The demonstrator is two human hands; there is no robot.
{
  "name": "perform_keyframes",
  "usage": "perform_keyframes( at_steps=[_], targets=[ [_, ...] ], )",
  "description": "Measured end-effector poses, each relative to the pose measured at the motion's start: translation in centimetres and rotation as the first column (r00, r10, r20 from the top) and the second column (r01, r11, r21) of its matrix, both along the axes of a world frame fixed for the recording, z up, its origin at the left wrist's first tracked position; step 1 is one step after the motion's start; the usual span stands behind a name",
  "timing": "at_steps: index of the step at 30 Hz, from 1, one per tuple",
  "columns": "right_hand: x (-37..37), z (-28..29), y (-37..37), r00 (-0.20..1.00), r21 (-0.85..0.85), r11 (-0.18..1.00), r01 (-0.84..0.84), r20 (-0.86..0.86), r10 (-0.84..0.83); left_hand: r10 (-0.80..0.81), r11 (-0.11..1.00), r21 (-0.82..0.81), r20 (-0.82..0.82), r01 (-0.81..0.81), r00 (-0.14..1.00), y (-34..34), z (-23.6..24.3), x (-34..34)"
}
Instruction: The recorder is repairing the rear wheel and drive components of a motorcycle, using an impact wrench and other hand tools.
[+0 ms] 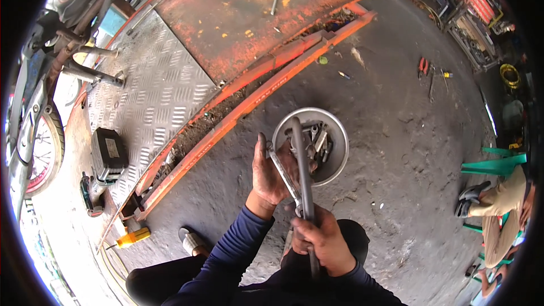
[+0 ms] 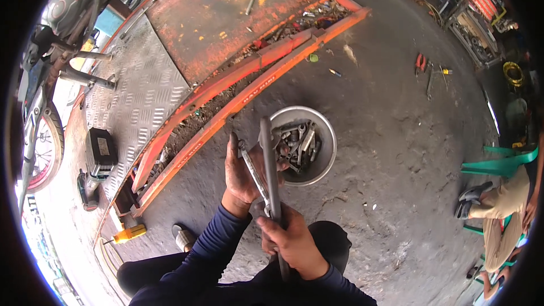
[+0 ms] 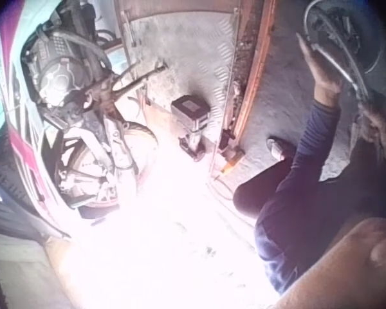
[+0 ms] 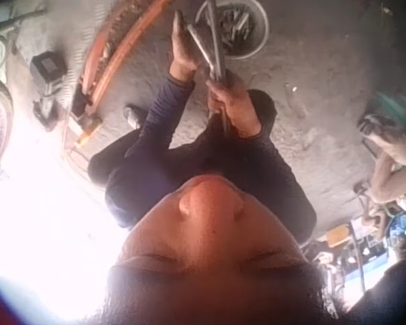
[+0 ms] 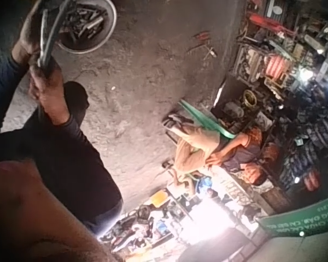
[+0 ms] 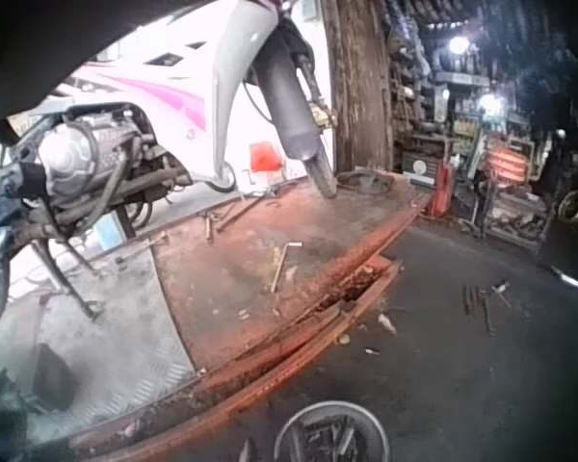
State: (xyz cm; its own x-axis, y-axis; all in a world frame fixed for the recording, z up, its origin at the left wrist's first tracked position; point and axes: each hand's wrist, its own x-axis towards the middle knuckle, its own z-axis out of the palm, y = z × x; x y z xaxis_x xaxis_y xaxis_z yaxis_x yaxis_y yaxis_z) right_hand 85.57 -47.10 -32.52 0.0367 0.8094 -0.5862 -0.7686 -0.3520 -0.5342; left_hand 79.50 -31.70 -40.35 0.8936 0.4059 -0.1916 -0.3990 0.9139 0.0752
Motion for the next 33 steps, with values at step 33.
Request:
perform_keyframes(
  at_steps=[33],
  targets=[
    [-0.7,-0.4,-6.3,0.602,0.041,0.708,0.705,-0.561,-0.568,0.332,0.633,0.672,-0.685,0.385,0.649,-0.8,-7.8,-5.3]
  ],
)
